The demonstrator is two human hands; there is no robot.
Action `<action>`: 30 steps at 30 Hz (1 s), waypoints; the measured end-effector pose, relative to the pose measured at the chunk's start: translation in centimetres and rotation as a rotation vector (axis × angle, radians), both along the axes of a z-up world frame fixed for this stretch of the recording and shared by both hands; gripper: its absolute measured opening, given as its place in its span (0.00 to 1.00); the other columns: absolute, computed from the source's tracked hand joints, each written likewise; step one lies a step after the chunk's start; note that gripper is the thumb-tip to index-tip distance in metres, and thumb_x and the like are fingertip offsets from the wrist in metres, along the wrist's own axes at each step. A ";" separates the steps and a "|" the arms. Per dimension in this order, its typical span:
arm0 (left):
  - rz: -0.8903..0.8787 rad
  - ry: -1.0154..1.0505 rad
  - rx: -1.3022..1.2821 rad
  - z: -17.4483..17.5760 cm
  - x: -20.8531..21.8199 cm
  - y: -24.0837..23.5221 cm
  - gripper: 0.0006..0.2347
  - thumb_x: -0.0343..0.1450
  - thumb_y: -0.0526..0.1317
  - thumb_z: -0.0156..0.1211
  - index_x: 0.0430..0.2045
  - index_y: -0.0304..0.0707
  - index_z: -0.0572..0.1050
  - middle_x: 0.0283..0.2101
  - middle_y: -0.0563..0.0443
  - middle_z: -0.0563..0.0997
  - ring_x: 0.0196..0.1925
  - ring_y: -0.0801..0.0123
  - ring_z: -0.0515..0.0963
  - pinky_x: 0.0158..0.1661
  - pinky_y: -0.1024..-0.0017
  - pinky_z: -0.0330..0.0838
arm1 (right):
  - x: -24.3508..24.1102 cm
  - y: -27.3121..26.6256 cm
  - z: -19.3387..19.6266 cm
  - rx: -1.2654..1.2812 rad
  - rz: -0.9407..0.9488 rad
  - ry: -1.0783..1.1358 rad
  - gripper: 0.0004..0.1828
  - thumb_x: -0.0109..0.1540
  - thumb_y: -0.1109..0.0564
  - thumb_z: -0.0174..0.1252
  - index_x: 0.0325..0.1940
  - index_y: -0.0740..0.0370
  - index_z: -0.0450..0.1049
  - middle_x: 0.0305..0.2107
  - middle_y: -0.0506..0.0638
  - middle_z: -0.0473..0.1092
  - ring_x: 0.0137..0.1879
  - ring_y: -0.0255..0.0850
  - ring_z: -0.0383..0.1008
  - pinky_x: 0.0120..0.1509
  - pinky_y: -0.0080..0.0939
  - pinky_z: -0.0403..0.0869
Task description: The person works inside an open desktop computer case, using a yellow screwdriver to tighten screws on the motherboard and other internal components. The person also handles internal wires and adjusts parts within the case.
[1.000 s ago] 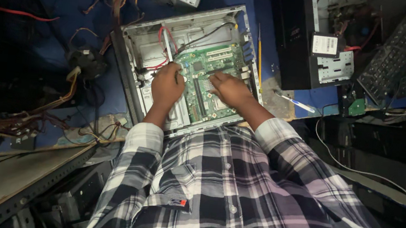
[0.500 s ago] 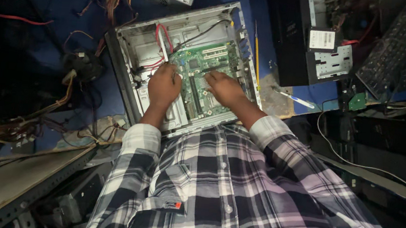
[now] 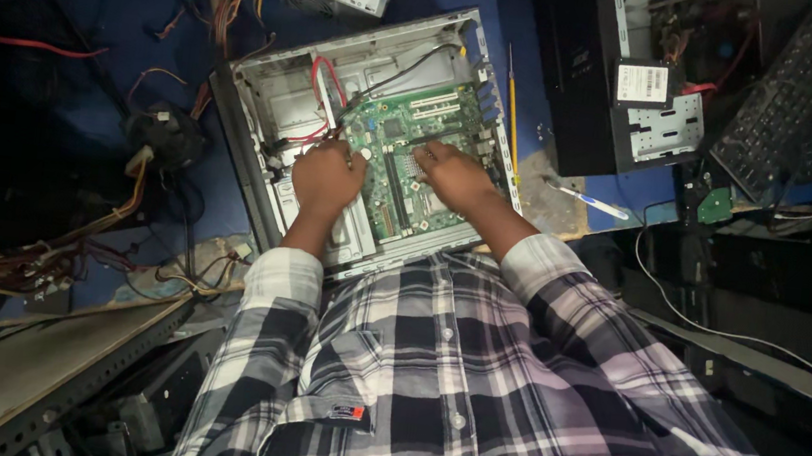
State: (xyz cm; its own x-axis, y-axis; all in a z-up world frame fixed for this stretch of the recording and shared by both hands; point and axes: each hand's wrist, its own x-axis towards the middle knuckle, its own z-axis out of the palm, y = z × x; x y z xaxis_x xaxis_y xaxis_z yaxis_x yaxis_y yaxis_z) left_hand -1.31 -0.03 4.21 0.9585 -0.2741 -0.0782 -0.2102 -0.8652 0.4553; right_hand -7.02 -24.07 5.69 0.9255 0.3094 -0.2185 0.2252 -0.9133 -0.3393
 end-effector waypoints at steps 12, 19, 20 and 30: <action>0.103 0.177 0.169 1.0 0.5 -0.6 0.19 0.68 0.53 0.55 0.31 0.35 0.83 0.36 0.35 0.84 0.37 0.43 0.84 0.40 0.50 0.77 | -0.5 0.4 -0.4 0.019 0.028 -0.058 0.26 0.60 0.54 0.63 0.62 0.61 0.69 0.55 0.54 0.70 0.60 0.55 0.72 0.57 0.53 0.75; 0.119 0.154 0.162 1.4 0.5 -0.7 0.19 0.66 0.53 0.58 0.32 0.33 0.82 0.37 0.35 0.84 0.37 0.44 0.84 0.40 0.52 0.77 | 0.5 1.2 -0.2 0.028 0.020 -0.016 0.23 0.62 0.55 0.62 0.61 0.61 0.70 0.54 0.57 0.70 0.59 0.57 0.72 0.59 0.54 0.74; 0.109 0.157 0.148 1.5 0.3 -0.5 0.19 0.66 0.53 0.58 0.32 0.34 0.82 0.37 0.35 0.84 0.37 0.44 0.84 0.40 0.52 0.77 | 0.5 1.2 -0.2 0.009 0.007 0.013 0.22 0.62 0.55 0.62 0.60 0.60 0.70 0.54 0.57 0.70 0.60 0.56 0.72 0.59 0.53 0.74; 0.077 0.222 0.041 2.4 0.6 -0.4 0.17 0.67 0.53 0.59 0.31 0.37 0.81 0.37 0.37 0.84 0.38 0.44 0.83 0.41 0.51 0.75 | 0.0 -0.1 -0.4 0.026 0.016 -0.059 0.25 0.61 0.55 0.62 0.62 0.60 0.70 0.53 0.56 0.69 0.59 0.55 0.72 0.58 0.52 0.74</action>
State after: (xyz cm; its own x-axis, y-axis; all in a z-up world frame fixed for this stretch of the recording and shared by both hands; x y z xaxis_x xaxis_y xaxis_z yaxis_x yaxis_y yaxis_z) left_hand -0.71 -0.44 6.65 0.9344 -0.1936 -0.2989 -0.0418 -0.8932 0.4476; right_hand -6.99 -24.17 5.29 0.9315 0.3290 -0.1553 0.2598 -0.9004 -0.3489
